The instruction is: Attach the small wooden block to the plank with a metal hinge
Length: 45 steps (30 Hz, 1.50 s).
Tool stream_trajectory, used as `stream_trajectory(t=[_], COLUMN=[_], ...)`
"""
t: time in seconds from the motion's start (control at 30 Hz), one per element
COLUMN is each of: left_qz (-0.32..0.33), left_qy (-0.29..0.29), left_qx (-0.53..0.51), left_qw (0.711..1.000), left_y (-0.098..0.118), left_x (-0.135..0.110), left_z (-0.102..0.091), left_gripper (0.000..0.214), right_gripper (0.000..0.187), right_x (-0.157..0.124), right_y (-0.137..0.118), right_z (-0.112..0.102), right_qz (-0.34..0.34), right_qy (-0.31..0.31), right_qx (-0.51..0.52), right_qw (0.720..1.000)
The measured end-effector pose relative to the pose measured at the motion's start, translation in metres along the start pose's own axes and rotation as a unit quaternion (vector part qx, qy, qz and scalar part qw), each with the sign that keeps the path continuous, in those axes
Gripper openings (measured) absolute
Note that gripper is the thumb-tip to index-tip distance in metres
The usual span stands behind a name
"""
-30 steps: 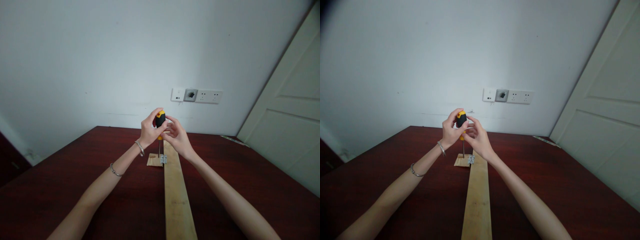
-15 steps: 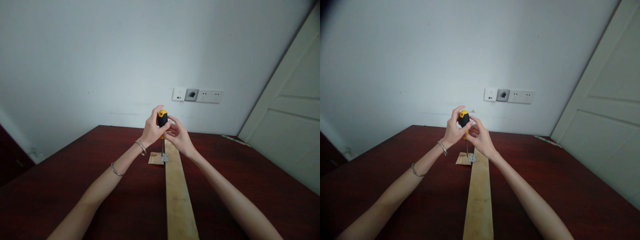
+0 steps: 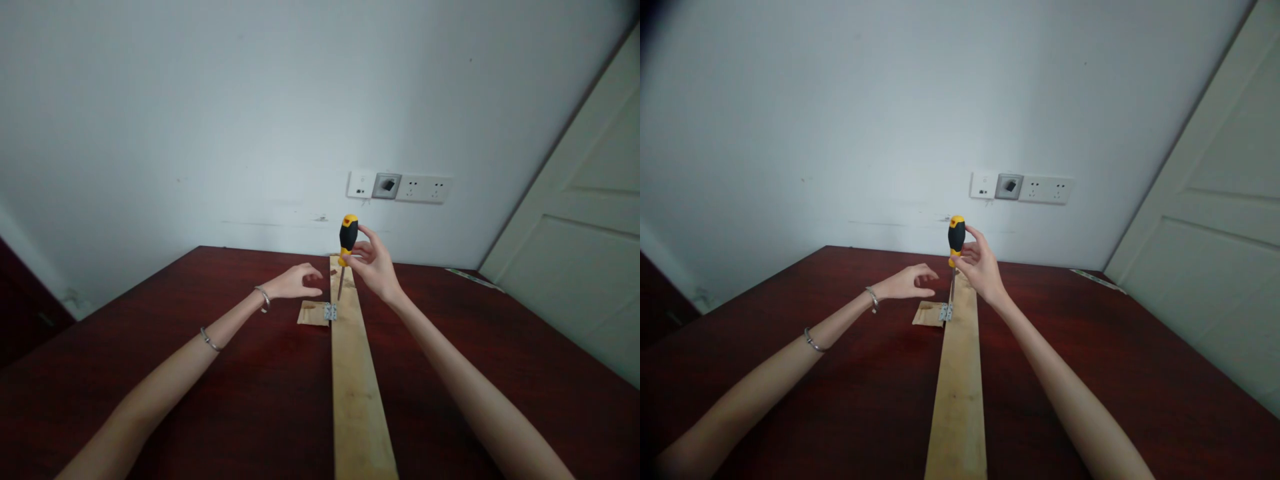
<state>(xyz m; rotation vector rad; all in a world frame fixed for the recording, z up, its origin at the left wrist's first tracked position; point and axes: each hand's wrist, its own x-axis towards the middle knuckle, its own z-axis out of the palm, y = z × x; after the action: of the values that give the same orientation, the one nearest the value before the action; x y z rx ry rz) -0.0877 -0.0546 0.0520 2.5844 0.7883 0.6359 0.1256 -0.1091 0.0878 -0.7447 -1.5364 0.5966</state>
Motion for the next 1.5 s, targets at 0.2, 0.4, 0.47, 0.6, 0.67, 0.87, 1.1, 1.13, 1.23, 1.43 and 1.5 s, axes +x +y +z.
stream_trajectory(t=[0.2, 0.4, 0.47, 0.6, 0.67, 0.87, 1.1, 1.13, 1.23, 1.43, 1.5], left_qz=[0.011, -0.004, -0.013, -0.022, -0.023, -0.025, -0.015, -0.014, -0.013, -0.011, -0.01], left_qy=[-0.105, -0.144, -0.137, -0.125, -0.125, -0.126, -0.116, -0.114, -0.115, -0.119, -0.119], left_qx=[0.102, 0.145, 0.149, 0.152, 0.155, 0.153, 0.14, 0.139, 0.139, 0.146, 0.15], left_qw=[0.989, 0.979, 0.979, 0.98, 0.98, 0.98, 0.983, 0.984, 0.983, 0.982, 0.982], left_y=[-0.008, -0.015, -0.017, -0.018, -0.016, -0.013, -0.016, -0.016, -0.015, -0.014, -0.014], left_x=[-0.008, -0.01, -0.01, -0.01, -0.01, -0.01, -0.01, -0.01, -0.01, -0.01, -0.01], left_z=[0.032, 0.047, 0.05, 0.052, 0.053, 0.052, 0.052, 0.052, 0.051, 0.051, 0.05], left_gripper=[0.07, 0.087, 0.086, 0.082, 0.077, 0.07, 0.069, 0.069, 0.07, 0.068, 0.068], right_gripper=[0.068, 0.069, 0.068, 0.068, 0.068, 0.067, 0.067, 0.067, 0.067, 0.066, 0.066], right_x=[0.0, 0.001, 0.0, -0.001, -0.002, -0.005, -0.007, -0.007, -0.008, -0.009, -0.011], right_y=[0.007, 0.013, 0.015, 0.019, 0.021, 0.023, 0.029, 0.03, 0.034, 0.038, 0.038], right_z=[0.0, 0.0, 0.001, 0.004, 0.005, 0.008, 0.008, 0.008, 0.01, 0.013, 0.014], right_qz=[0.002, 0.001, 0.005, 0.007, 0.007, 0.002, -0.003, -0.004, -0.006, -0.005, -0.002], right_qy=[0.006, 0.009, 0.012, 0.018, 0.024, 0.047, 0.043, 0.041, 0.037, 0.03, 0.028], right_qx=[0.014, 0.002, 0.005, 0.013, 0.021, 0.052, 0.048, 0.05, 0.052, 0.062, 0.062], right_qw=[1.0, 1.0, 1.0, 1.0, 0.999, 0.998, 0.998, 0.998, 0.998, 0.998, 0.998])
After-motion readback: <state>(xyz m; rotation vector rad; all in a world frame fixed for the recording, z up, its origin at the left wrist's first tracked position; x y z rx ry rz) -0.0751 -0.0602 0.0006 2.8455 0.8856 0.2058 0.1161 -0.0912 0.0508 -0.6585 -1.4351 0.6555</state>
